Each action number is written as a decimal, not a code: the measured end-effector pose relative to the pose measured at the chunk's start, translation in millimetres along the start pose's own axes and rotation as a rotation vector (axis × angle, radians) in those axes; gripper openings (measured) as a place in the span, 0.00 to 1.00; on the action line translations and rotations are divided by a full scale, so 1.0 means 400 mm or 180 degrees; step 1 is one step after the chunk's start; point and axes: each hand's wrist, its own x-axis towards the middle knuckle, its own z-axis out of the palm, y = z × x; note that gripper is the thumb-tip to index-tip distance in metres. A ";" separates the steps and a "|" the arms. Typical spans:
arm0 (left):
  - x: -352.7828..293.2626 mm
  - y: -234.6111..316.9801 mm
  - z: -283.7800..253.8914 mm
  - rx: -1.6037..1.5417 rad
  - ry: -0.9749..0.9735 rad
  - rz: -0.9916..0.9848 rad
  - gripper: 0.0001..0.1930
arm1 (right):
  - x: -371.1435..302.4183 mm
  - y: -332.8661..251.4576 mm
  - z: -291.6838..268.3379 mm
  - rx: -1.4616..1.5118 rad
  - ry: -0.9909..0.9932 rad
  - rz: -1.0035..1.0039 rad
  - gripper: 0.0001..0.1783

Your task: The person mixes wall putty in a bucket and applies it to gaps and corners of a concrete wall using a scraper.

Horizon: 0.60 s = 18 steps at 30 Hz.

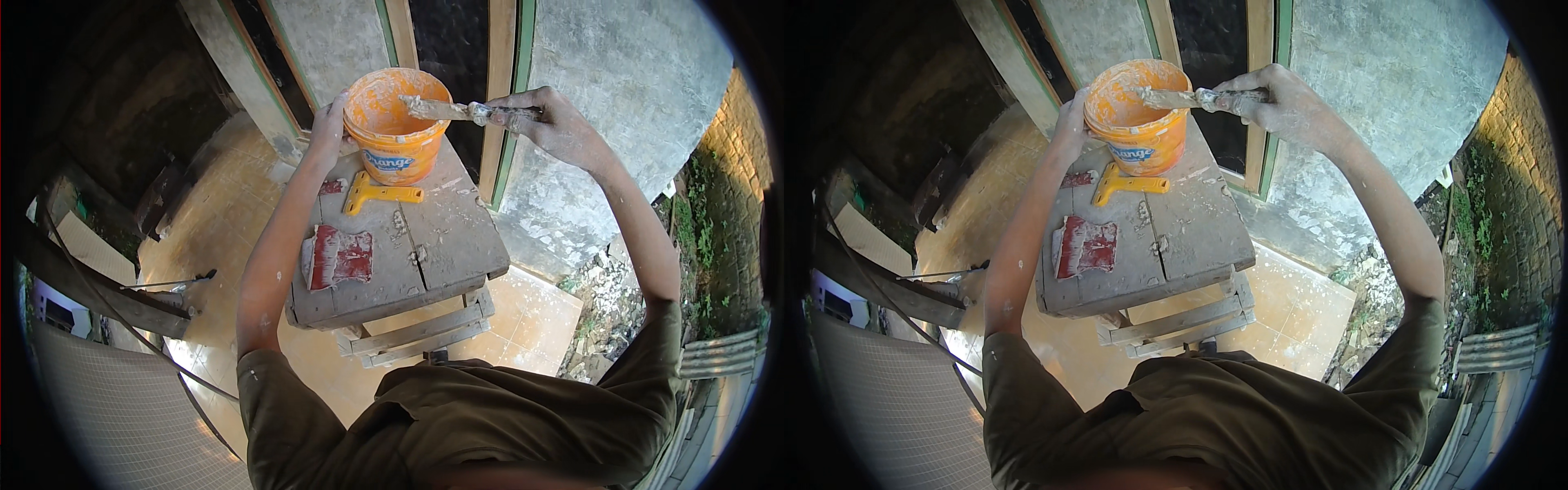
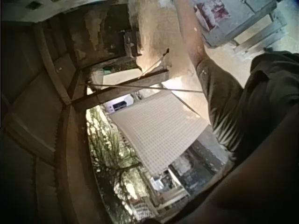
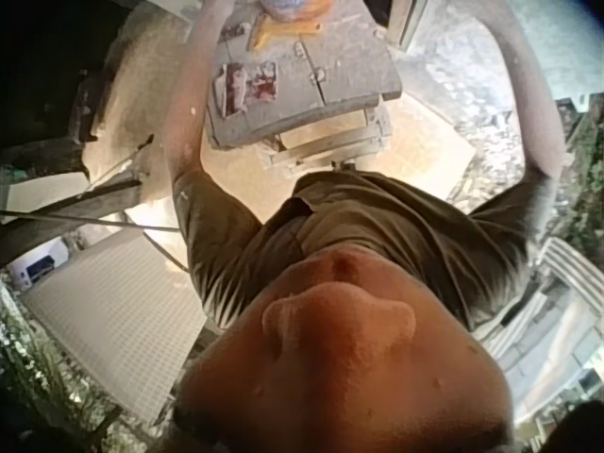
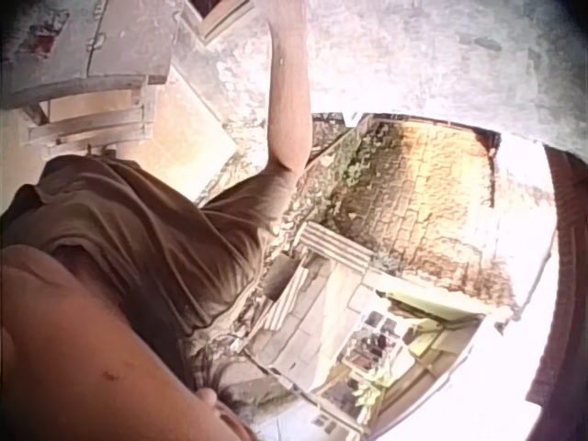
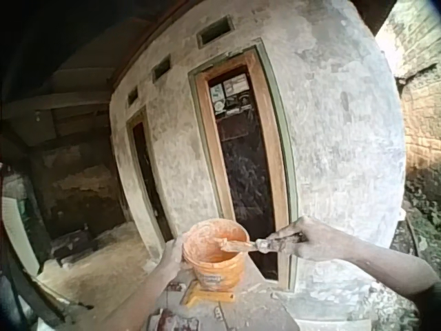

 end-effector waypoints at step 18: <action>-0.277 0.108 -0.134 0.0792 0.1059 0.0465 0.20 | -0.163 0.005 0.079 0.1495 -0.0523 0.0160 0.20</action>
